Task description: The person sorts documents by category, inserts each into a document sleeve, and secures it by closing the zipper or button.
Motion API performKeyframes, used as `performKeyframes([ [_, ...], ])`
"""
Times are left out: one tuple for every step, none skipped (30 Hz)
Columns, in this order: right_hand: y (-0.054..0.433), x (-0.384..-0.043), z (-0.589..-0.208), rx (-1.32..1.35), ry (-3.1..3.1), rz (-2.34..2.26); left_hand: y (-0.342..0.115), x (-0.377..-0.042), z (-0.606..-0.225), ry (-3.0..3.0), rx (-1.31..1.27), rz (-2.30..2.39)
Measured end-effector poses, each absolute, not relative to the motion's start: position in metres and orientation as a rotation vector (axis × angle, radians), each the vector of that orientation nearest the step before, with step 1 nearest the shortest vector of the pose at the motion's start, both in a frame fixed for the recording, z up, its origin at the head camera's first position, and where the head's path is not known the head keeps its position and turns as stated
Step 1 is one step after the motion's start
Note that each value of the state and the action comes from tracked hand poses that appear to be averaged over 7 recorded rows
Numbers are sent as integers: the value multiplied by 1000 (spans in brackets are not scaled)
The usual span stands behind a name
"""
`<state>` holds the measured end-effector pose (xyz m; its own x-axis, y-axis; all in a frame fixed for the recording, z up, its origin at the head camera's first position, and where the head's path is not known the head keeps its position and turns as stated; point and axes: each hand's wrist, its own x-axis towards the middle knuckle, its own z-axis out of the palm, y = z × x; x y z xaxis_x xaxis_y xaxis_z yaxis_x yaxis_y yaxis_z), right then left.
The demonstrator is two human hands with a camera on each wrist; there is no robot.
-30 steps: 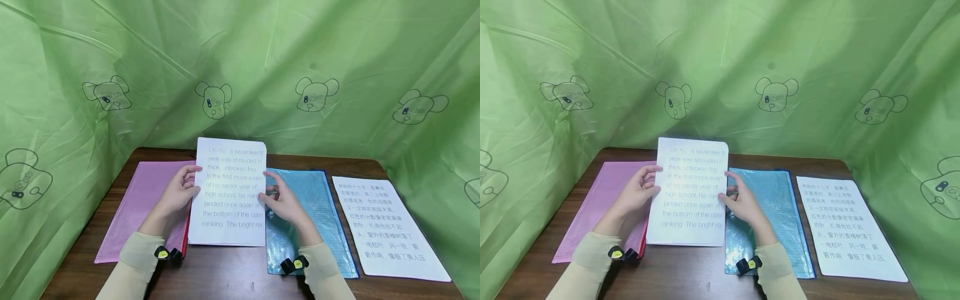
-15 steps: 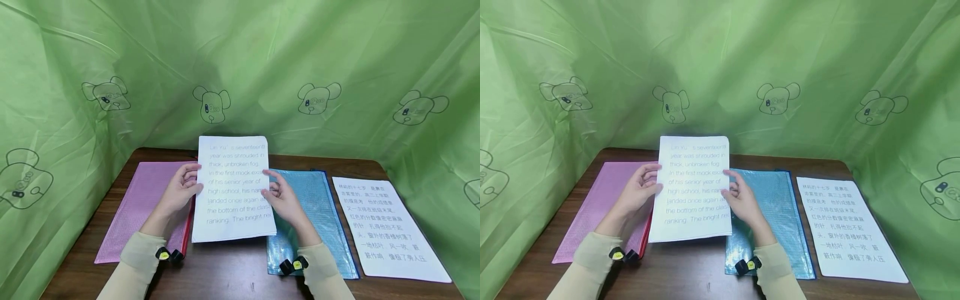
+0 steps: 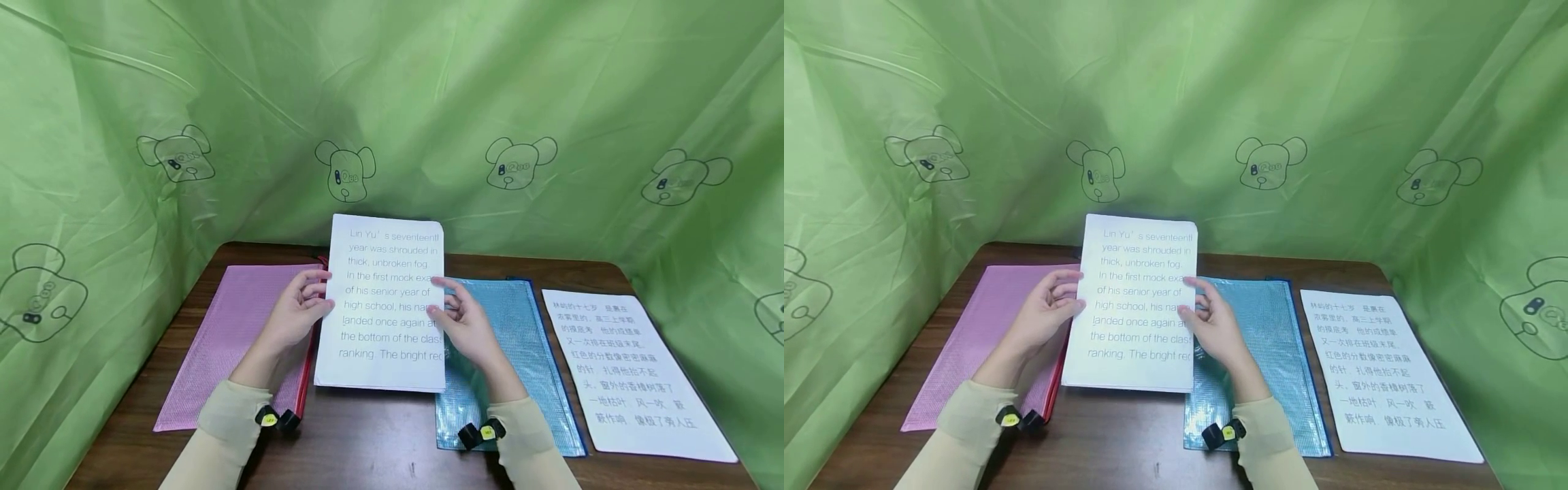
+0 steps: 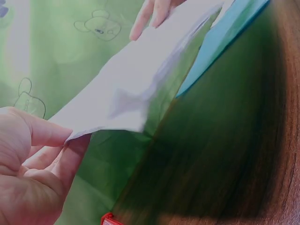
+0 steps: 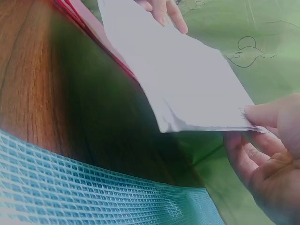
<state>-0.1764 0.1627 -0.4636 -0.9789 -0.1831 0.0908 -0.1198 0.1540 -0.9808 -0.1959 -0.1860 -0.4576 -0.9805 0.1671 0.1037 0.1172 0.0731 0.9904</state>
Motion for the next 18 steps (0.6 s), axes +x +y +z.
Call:
performKeyframes([
  [163, -176, -464, -306, 2346, -1985, -186, -196, -458, 2276, 299, 2093],
  [163, -176, -464, -307, 2352, -1978, -186, -196, -458, 2282, 295, 2089],
  [163, -176, -464, -305, 2353, -1975, -185, -195, -458, 2285, 293, 2089],
  [163, -176, -465, -307, 2354, -1973, -185, -195, -457, 2287, 289, 2091],
  [163, -176, -464, -306, 2354, -1971, -185, -195, -457, 2292, 286, 2090],
  [163, -176, -464, -305, 2354, -1971, -185, -194, -457, 2297, 286, 2089],
  [163, -176, -464, -307, 2350, -1975, -184, -194, -457, 2299, 284, 2090],
  [163, -175, -464, -306, 2344, -1982, -184, -194, -457, 2300, 285, 2091],
  [163, -175, -464, -303, 2337, -1990, -184, -194, -457, 2301, 284, 2092],
  [163, -175, -465, -300, 2332, -2000, -184, -193, -457, 2304, 286, 2091],
  [163, -175, -464, -292, 2321, -2014, -183, -193, -457, 2304, 289, 2089],
  [163, -175, -465, -286, 2312, -2025, -183, -193, -457, 2306, 295, 2087],
  [163, -175, -465, -280, 2305, -2035, -183, -193, -457, 2306, 297, 2088],
  [163, -175, -465, -270, 2298, -2043, -183, -193, -457, 2309, 305, 2084],
  [163, -175, -465, -260, 2293, -2050, -182, -192, -456, 2311, 308, 2082],
  [163, -175, -465, -249, 2285, -2057, -182, -192, -456, 2312, 312, 2079],
  [163, -175, -465, -240, 2276, -2064, -182, -191, -456, 2312, 316, 2077],
  [163, -175, -466, -232, 2270, -2067, -182, -191, -455, 2314, 320, 2072],
])
